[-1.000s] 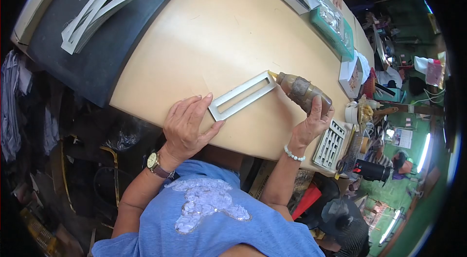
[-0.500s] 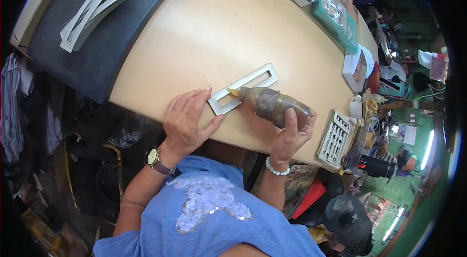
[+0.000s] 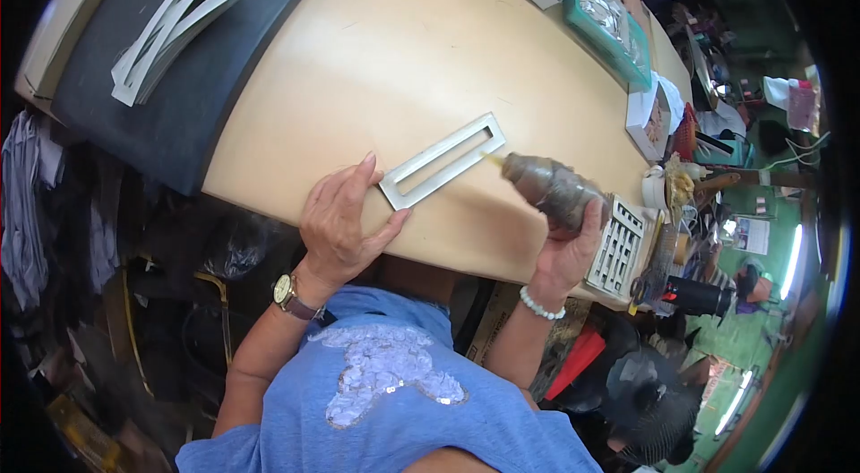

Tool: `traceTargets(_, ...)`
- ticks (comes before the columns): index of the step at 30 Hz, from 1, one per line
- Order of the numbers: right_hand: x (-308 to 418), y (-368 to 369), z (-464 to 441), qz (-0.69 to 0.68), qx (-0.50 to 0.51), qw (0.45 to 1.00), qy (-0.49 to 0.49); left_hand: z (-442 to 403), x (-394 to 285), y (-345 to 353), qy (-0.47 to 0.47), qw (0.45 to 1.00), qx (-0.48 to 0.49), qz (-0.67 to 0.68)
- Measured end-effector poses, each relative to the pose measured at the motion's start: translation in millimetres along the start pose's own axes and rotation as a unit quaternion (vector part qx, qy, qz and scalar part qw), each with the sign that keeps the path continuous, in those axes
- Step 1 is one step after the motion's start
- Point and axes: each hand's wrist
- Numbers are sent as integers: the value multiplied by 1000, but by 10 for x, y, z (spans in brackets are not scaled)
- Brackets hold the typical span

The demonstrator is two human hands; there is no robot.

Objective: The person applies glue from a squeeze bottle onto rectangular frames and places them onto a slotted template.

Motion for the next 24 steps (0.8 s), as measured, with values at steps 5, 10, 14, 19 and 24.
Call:
traceTargets(5,-15,-65,-289,58,-26,994,-88,-13,-13,-1,3,1000,-4,-2)
traceTargets(10,-58,-92,-331,103,-37,985,-136,-24,-21,-17,-2,1000,7,-6)
traceTargets(14,-65,-97,-274,140,-31,977,-157,-27,-25,-12,2,1000,8,-7)
traceTargets(19,-148,-76,-266,144,-41,975,-167,-32,-31,-15,4,1000,12,-17)
traceTargets(24,-137,-64,-123,167,-36,975,-144,-21,-33,-13,4,1000,14,-24)
Point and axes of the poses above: each hand's wrist, its own z-axis away from the middle knuckle, its own y-axis out of the palm, x = y × z, and after that the axes turned 12 degrees about -x, right-handed
